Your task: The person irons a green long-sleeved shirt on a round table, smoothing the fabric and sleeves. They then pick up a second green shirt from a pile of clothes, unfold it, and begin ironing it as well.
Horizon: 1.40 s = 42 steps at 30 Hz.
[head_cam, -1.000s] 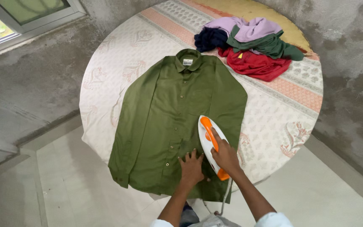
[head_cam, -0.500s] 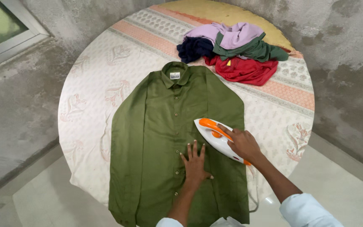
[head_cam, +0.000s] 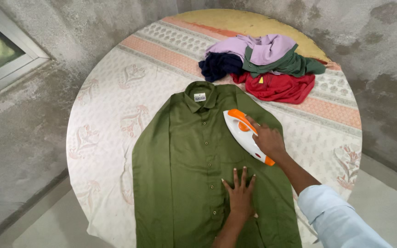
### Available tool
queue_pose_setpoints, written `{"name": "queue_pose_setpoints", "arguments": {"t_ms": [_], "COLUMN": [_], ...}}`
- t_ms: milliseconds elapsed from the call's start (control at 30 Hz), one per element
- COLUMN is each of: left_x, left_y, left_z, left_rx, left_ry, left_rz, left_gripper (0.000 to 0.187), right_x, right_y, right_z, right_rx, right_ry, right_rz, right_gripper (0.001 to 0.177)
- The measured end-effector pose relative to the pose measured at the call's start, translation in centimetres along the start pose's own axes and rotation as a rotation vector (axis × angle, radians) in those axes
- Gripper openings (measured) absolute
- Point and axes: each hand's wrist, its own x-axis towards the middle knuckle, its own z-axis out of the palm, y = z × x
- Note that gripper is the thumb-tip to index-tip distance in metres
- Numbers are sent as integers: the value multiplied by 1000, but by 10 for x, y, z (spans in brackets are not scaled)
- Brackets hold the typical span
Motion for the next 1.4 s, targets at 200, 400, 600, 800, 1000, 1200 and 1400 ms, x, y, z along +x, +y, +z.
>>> {"name": "queue_pose_setpoints", "arguments": {"t_ms": [200,400,600,800,1000,1200,1400], "left_x": [5,5,4,4,9,19,22], "left_y": [-6,-5,-5,-6,3,27,34], "left_z": [-2,-7,-13,-18,-18,-15,-12], "left_rx": [-64,-62,-45,-33,-35,106,118], "left_ry": [-47,-58,-104,-144,-224,-284,-292], "left_rz": [9,11,1,-4,-50,-146,-232], "left_gripper": [154,155,154,155,153,151,151], "right_x": [28,0,-63,-121,-144,-109,-70], "right_y": [-7,11,34,71,121,183,220], "right_z": [19,19,3,-19,-18,-3,10], "right_rx": [73,153,73,90,200,846,1279], "right_ry": [98,46,-19,21,212,225,320], "right_rz": [12,-25,66,191,303,622,427], "right_gripper": [82,89,87,85,84,52,54]}}
